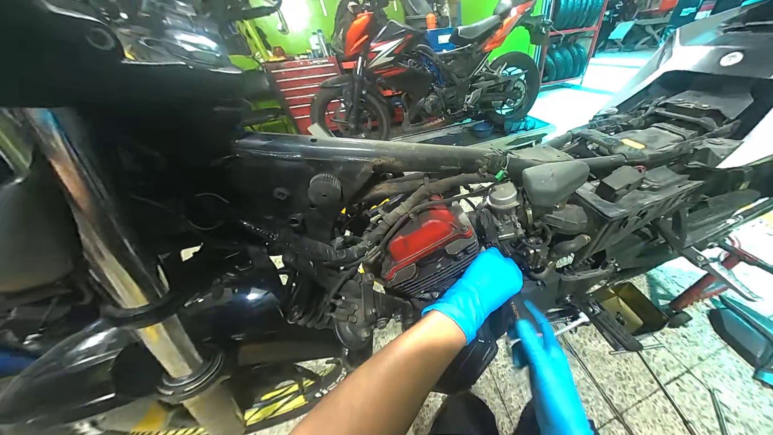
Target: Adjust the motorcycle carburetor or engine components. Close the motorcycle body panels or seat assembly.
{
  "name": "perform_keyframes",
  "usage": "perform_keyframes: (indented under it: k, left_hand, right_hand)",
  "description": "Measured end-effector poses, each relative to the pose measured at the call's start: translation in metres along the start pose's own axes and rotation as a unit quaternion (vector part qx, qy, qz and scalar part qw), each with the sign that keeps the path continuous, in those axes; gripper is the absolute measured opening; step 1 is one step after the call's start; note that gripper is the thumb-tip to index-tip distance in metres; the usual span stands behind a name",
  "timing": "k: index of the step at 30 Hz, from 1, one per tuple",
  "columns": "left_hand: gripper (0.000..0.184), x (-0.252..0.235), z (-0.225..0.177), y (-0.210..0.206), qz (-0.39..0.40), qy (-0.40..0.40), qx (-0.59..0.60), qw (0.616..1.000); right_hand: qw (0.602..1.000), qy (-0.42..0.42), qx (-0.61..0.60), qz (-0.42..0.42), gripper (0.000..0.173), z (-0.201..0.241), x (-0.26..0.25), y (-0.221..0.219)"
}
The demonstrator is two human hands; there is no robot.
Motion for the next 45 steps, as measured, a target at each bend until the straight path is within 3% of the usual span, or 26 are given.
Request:
perform_keyframes:
  k: [1, 2, 4, 6, 7, 11, 12, 14, 16, 18, 21, 23, 25, 26, 27, 29, 31, 32, 34, 36, 37, 39, 41, 42, 44, 45]
  left_hand:
    - [0.021, -0.001, 0.001, 0.0, 0.004, 0.002, 0.001, 1.0]
    - [0.022, -0.001, 0.001, 0.001, 0.008, 0.0, 0.004, 1.0]
    - [0.023, 0.0, 0.002, 0.001, 0.013, 0.0, 0.022, 1.0]
    - [0.024, -0.001, 0.003, 0.001, 0.014, 0.004, 0.035, 0.999]
    - [0.024, -0.001, 0.004, 0.001, 0.015, 0.007, 0.039, 0.999]
    - [0.025, 0.0, 0.003, 0.002, 0.002, 0.004, 0.036, 0.999]
    - [0.024, 0.0, 0.003, 0.002, 0.001, 0.002, 0.032, 0.999]
    - [0.023, -0.001, 0.003, 0.002, 0.003, -0.005, 0.027, 1.0]
    - [0.022, -0.001, 0.002, 0.001, -0.003, -0.007, 0.022, 1.0]
    - [0.023, -0.001, 0.002, 0.001, -0.006, -0.006, 0.031, 0.999]
    - [0.025, -0.001, 0.003, 0.001, 0.031, -0.007, 0.043, 0.999]
    - [0.024, -0.001, 0.003, 0.001, 0.037, -0.006, 0.049, 0.998]
    - [0.024, -0.001, 0.003, 0.001, 0.028, -0.006, 0.051, 0.998]
    - [0.024, -0.001, 0.004, 0.001, 0.021, -0.005, 0.051, 0.998]
    - [0.024, -0.001, 0.004, 0.0, 0.012, -0.002, 0.05, 0.999]
    - [0.024, 0.0, 0.003, -0.001, 0.003, -0.001, 0.043, 0.999]
    - [0.023, 0.0, 0.003, -0.002, 0.001, -0.002, 0.033, 0.999]
    - [0.023, 0.001, 0.002, -0.002, 0.002, -0.003, 0.029, 1.0]
    - [0.023, -0.001, 0.003, -0.001, 0.008, -0.006, 0.031, 0.999]
    - [0.022, 0.0, 0.004, 0.0, -0.006, -0.003, 0.036, 0.999]
    - [0.022, 0.001, 0.003, 0.0, -0.008, -0.001, 0.04, 0.999]
    - [0.023, -0.001, 0.004, 0.0, -0.006, 0.003, 0.038, 0.999]
    - [0.023, -0.001, 0.003, 0.0, -0.007, 0.004, 0.027, 1.0]
    - [0.023, -0.001, 0.002, -0.001, -0.013, 0.001, 0.019, 1.0]
    - [0.021, -0.001, 0.003, 0.0, -0.025, -0.002, 0.019, 1.0]
    - [0.021, -0.001, 0.003, 0.0, -0.026, -0.001, 0.019, 0.999]
  right_hand:
    - [0.988, -0.089, -0.122, 0.015, 0.036, -0.004, 0.0, -0.005]
    - [0.982, -0.109, -0.151, 0.016, 0.044, -0.003, 0.0, -0.008]
    - [0.995, 0.055, 0.076, -0.028, 0.029, 0.009, 0.0, -0.001]
    - [0.916, 0.244, 0.309, -0.08, 0.05, 0.016, 0.001, 0.0]
    - [0.908, 0.261, 0.318, -0.083, 0.057, 0.016, 0.0, 0.001]
    - [0.996, 0.056, 0.061, 0.015, 0.058, 0.004, -0.003, 0.0]
    - [0.997, 0.056, 0.038, 0.024, 0.057, 0.003, -0.004, -0.001]
    - [0.971, 0.141, 0.187, -0.04, 0.056, 0.011, -0.001, 0.0]
    - [0.916, 0.241, 0.308, -0.094, 0.076, 0.013, 0.001, -0.001]
    - [0.938, 0.217, 0.263, -0.069, 0.085, 0.007, 0.002, 0.001]
    - [0.974, 0.136, 0.18, -0.012, 0.067, 0.006, 0.004, 0.002]
    - [0.953, 0.16, 0.255, -0.025, 0.062, 0.011, 0.003, 0.0]
    - [0.898, 0.25, 0.353, -0.08, 0.073, 0.015, 0.004, -0.002]
    - [0.894, 0.267, 0.349, -0.087, 0.079, 0.014, 0.003, -0.002]
    - [0.919, 0.241, 0.305, -0.061, 0.08, 0.011, 0.003, 0.0]
    - [0.992, 0.086, 0.082, 0.035, 0.066, 0.004, 0.003, 0.003]
    - [0.975, -0.071, -0.196, 0.082, 0.047, -0.007, -0.002, -0.001]
    - [0.966, -0.092, -0.228, 0.078, 0.046, -0.008, -0.004, -0.002]
    - [0.999, 0.024, 0.009, 0.042, 0.053, 0.008, -0.006, 0.001]
    - [0.943, 0.201, 0.263, -0.021, 0.073, 0.021, -0.004, 0.0]
    - [0.934, 0.223, 0.279, -0.028, 0.077, 0.02, -0.003, 0.001]
    - [0.993, 0.069, 0.077, 0.054, 0.058, 0.01, -0.003, 0.005]
    - [0.965, -0.11, -0.208, 0.119, 0.039, -0.002, -0.004, 0.002]
    - [0.967, -0.107, -0.2, 0.119, 0.041, -0.002, -0.004, 0.003]
    - [0.989, 0.079, 0.101, 0.076, 0.045, 0.015, -0.006, 0.006]
    - [0.947, 0.19, 0.259, 0.03, 0.052, 0.021, -0.005, 0.006]
Point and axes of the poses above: each hand's wrist, its own x-axis away from the middle knuckle, its own y-axis out of the back of the hand, z = x × y, the point moved 6 cm from there along -x, towards the middle knuckle, and after that the axes turned 5 degrees about -x, right-handed, at the moved point
